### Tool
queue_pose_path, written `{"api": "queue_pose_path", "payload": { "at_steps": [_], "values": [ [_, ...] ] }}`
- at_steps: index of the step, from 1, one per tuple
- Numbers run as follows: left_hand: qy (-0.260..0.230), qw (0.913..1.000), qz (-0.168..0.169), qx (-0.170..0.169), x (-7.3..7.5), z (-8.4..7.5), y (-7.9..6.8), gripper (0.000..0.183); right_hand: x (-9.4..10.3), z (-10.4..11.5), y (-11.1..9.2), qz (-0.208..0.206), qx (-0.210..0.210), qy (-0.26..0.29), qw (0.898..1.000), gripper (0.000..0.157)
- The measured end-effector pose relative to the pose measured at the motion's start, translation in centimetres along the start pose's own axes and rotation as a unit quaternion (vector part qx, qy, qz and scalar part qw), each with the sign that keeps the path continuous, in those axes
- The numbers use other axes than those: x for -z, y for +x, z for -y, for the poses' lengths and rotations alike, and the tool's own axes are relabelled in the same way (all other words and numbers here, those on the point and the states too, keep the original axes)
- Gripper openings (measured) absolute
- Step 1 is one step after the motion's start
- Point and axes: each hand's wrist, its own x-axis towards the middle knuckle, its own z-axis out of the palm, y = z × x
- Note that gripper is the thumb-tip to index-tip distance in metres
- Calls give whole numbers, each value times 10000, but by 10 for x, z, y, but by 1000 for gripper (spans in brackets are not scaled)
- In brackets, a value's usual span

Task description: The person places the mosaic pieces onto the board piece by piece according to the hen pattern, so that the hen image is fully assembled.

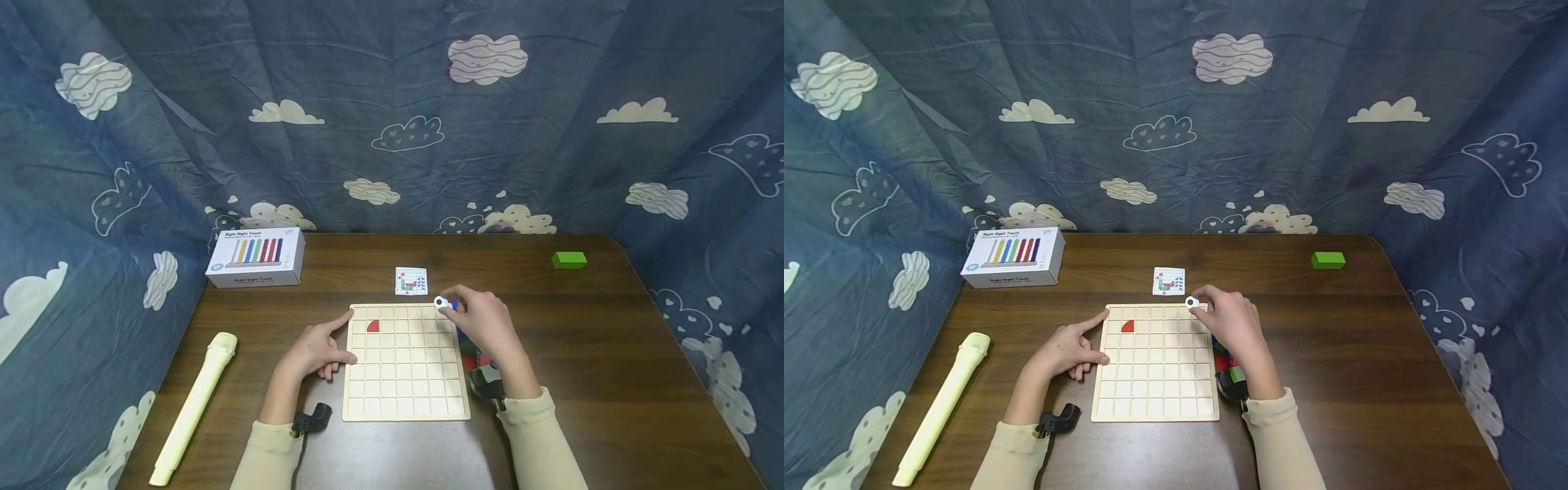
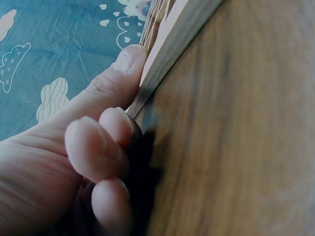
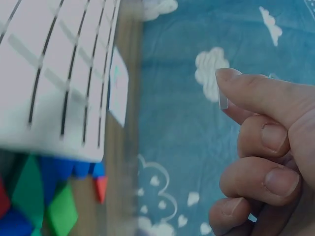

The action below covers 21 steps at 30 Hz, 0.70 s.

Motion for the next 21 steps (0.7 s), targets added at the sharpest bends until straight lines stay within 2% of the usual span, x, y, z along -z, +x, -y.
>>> {"api": "queue_pose_path", "payload": {
  "at_steps": [6, 12, 17, 21],
  "values": [
    [19, 10000, -11, 50, 0, -1, 0, 102, -6, 25, 2, -22, 387, 117, 9992, 27],
    [79, 9999, -95, 44, 0, -2, -1, 101, -17, 50, 5, 34, 414, 227, 9989, 26],
    [113, 9999, -101, 19, 0, -2, -1, 101, -38, 66, 6, 90, 389, 243, 9989, 25],
    [82, 9999, -60, 28, 0, -1, 0, 100, -61, 72, 3, 359, 372, 310, 9982, 24]
  ]
}}
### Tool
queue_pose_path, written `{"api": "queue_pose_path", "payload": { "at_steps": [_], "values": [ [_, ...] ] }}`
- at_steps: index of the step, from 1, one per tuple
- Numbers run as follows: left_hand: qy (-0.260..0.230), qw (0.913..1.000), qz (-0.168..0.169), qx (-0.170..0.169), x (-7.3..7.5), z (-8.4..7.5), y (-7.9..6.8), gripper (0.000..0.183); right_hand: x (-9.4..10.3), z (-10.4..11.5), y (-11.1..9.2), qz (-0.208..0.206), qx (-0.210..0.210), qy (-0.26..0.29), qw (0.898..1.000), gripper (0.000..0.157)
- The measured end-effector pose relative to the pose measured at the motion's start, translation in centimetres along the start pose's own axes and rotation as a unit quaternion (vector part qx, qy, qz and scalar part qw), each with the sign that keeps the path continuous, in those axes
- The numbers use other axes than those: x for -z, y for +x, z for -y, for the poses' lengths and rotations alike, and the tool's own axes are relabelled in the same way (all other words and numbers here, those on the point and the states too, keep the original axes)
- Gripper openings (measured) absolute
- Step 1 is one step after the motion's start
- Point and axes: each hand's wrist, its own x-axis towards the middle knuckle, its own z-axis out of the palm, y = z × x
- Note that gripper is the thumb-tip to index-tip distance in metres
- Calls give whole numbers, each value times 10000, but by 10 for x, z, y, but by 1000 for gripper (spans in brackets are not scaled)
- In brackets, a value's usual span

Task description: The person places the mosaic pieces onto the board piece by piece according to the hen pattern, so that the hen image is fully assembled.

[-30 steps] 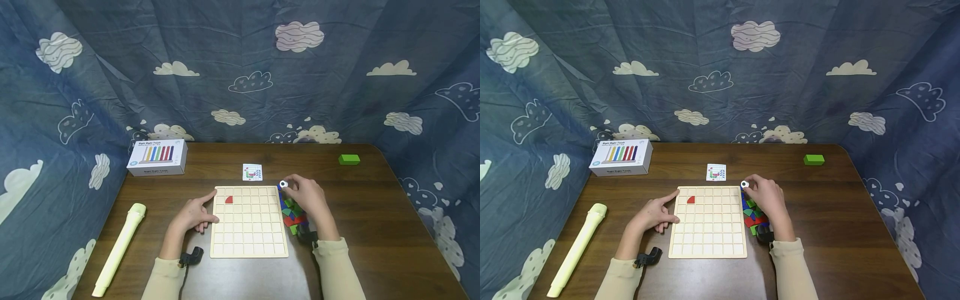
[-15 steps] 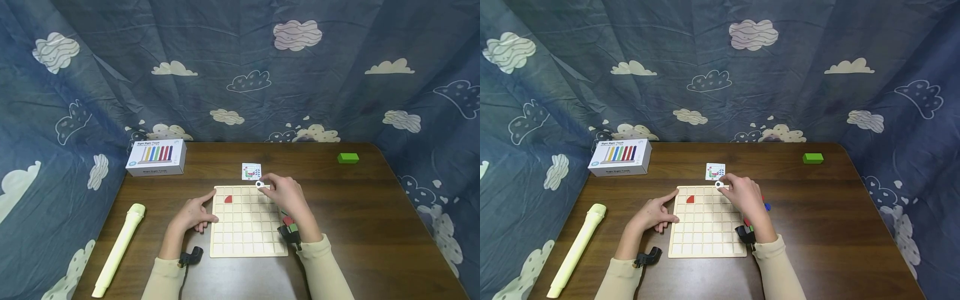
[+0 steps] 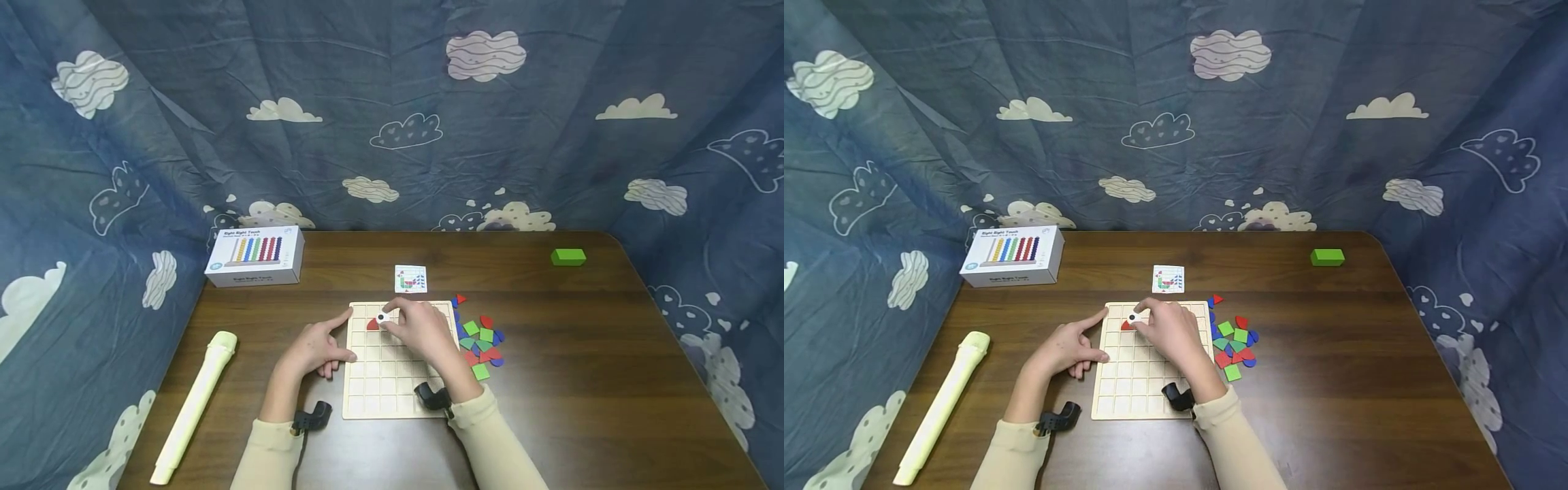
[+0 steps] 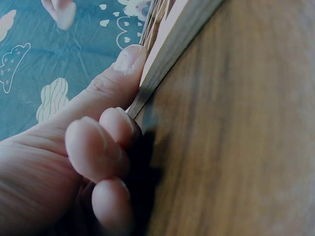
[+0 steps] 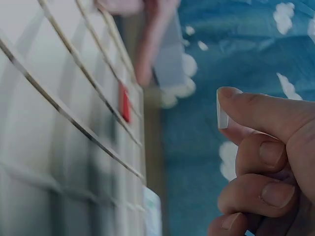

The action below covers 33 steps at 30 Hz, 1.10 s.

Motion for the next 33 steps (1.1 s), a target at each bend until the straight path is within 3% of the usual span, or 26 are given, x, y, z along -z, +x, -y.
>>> {"api": "queue_pose_path", "payload": {
  "at_steps": [5, 13, 33],
  "values": [
    [6, 10000, 18, -27, 1, 0, 1, 101, -23, 1, -1, 262, -11, 87, 9996, 21],
    [-36, 9999, 82, -114, 1, 2, 2, 101, -41, -9, 1, 469, 32, -97, 9988, 21],
    [-3, 9999, 55, -153, 1, 4, 2, 101, -46, -14, 2, 623, 51, 60, 9980, 19]
  ]
}}
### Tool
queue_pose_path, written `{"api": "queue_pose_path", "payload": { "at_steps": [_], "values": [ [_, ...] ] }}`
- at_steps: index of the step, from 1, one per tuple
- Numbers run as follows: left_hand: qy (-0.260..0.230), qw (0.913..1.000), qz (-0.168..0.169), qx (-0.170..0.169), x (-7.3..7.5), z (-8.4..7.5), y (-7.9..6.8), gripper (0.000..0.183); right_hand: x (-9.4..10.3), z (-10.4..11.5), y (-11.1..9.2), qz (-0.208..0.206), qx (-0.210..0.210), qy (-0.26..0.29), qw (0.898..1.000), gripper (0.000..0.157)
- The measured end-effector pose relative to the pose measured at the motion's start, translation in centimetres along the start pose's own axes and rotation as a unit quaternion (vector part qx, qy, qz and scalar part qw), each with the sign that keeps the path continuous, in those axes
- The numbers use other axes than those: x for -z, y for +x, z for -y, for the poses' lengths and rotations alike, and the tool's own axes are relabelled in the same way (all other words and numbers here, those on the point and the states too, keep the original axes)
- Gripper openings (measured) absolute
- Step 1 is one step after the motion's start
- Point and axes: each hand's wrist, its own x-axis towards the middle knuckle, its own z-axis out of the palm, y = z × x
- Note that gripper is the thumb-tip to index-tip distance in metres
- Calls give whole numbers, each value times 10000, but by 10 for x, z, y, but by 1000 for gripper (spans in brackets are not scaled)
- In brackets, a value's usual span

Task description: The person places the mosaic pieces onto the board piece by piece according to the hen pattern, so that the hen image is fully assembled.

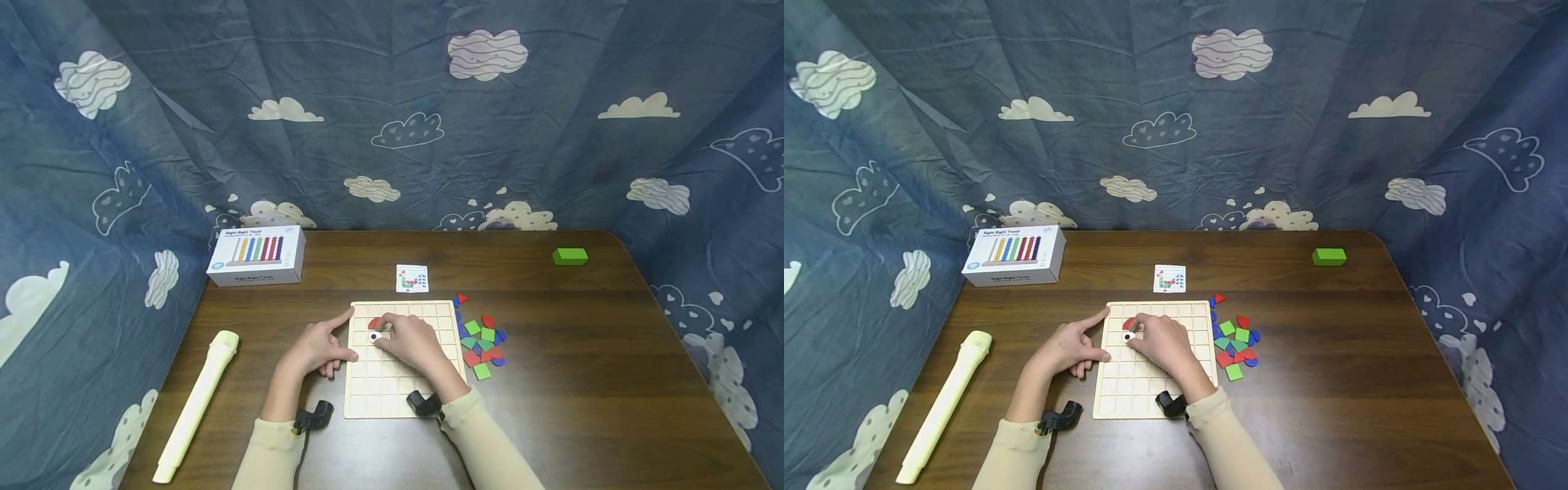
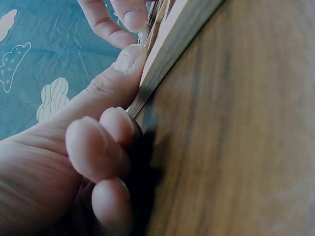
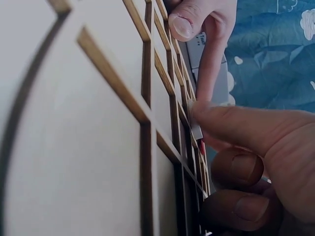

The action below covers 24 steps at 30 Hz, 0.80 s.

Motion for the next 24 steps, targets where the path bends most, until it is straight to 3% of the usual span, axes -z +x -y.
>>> {"api": "queue_pose_path", "payload": {
  "at_steps": [17, 24],
  "values": [
    [-9, 10000, -11, 31, 0, -2, -2, 100, -3, 1, 0, -94, 89, -161, 9998, 17],
    [28, 9999, -74, 142, -1, -4, -2, 101, 21, -7, -2, -169, -289, 140, 9993, 20]
  ]
}}
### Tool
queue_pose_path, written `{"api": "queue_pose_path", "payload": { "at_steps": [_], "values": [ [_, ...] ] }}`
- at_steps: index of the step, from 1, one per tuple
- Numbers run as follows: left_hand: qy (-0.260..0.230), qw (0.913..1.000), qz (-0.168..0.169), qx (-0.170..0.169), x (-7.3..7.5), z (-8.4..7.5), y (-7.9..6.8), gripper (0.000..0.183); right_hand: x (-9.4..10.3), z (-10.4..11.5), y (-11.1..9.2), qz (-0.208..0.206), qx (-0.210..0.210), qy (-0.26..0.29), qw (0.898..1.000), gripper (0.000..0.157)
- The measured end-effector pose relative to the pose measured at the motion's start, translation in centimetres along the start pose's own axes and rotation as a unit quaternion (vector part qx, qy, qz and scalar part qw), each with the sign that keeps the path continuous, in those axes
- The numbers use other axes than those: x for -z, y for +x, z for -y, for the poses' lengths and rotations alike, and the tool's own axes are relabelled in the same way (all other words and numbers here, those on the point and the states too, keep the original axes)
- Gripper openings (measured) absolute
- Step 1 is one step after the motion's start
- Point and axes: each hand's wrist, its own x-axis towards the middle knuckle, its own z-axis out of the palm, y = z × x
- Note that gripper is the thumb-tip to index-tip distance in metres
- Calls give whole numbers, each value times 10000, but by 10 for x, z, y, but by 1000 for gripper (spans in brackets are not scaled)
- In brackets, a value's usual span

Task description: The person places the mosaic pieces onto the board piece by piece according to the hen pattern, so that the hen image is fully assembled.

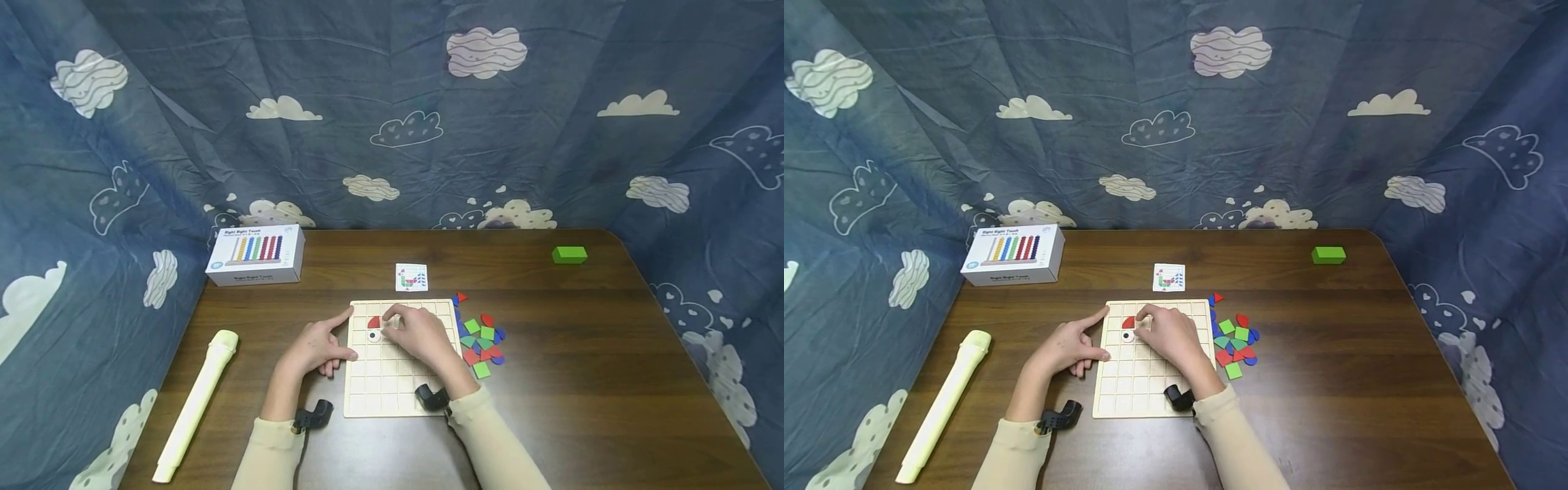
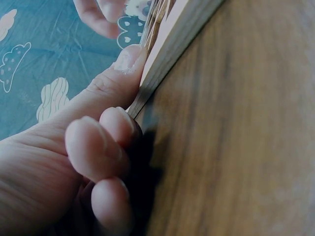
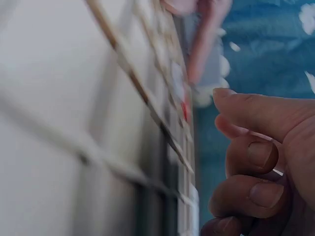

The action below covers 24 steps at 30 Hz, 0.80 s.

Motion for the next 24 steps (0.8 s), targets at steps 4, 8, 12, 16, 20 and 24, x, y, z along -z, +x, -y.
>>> {"api": "queue_pose_path", "payload": {
  "at_steps": [4, 8, 12, 16, 20, 24],
  "values": [
    [10, 10000, -39, 0, 0, 0, 0, 101, 32, -21, 1, -263, -277, 53, 9993, 27],
    [5, 10000, -29, -32, 0, 1, 1, 101, 63, -52, 0, -581, -553, 117, 9967, 34],
    [-28, 10000, 23, -22, 1, 2, 2, 102, 82, -80, 0, -855, -925, 146, 9919, 38],
    [-41, 10000, 74, -20, 1, 2, 2, 102, 89, -99, 3, -901, -1220, 9, 9884, 39],
    [-25, 10000, 75, 21, 1, 1, 2, 102, 87, -109, 10, -690, -1452, -159, 9869, 38],
    [0, 10000, 54, 37, 1, 1, 1, 102, 84, -112, 15, -407, -1573, -273, 9863, 40]
  ]
}}
